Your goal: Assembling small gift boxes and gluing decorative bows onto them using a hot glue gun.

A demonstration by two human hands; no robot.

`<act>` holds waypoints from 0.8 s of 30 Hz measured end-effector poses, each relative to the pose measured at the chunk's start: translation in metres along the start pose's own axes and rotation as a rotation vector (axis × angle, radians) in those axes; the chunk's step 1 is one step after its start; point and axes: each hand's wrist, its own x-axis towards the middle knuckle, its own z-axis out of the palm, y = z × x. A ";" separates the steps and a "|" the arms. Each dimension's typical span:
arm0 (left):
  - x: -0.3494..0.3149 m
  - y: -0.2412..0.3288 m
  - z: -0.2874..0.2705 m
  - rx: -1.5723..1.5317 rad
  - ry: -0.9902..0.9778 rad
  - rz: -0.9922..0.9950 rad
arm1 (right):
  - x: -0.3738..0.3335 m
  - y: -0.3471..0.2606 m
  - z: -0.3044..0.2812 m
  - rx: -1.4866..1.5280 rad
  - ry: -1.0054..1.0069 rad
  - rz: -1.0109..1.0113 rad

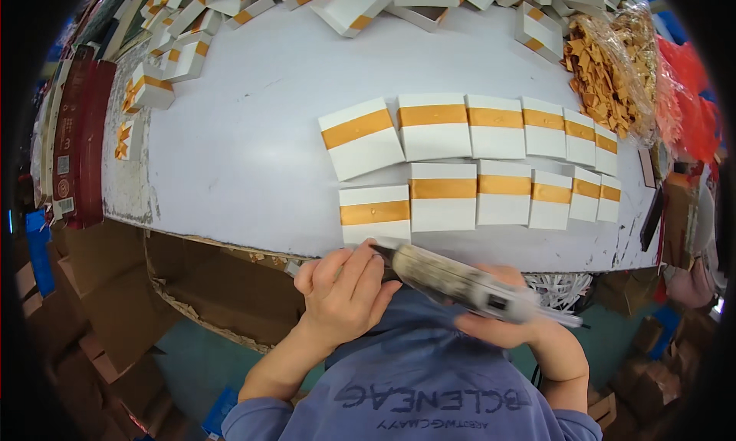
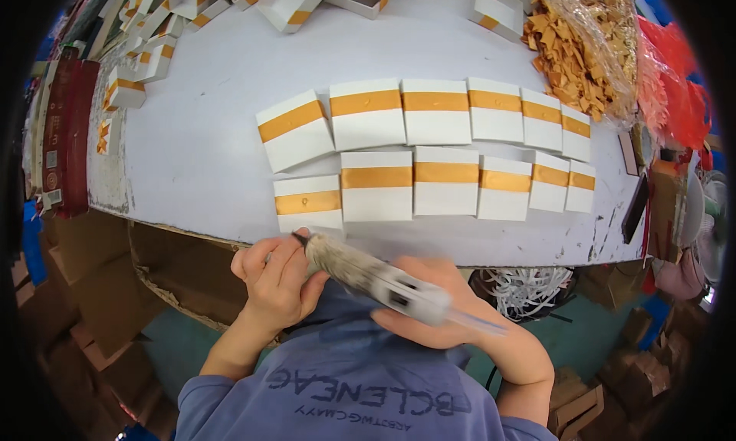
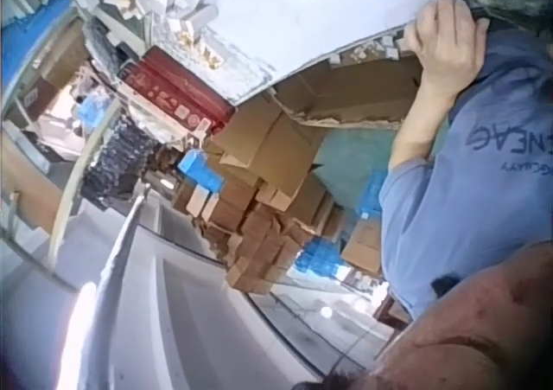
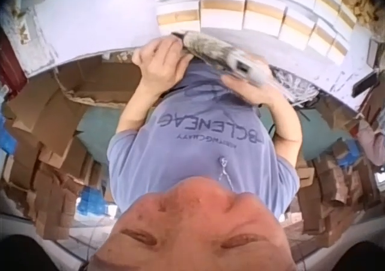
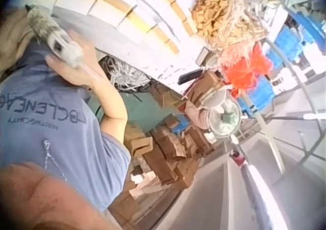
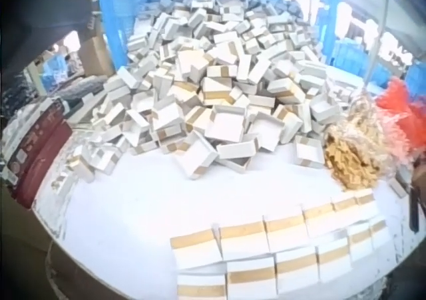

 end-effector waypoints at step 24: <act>0.069 0.060 0.041 -0.086 -0.092 0.326 | -0.075 0.057 -0.028 0.502 0.559 0.262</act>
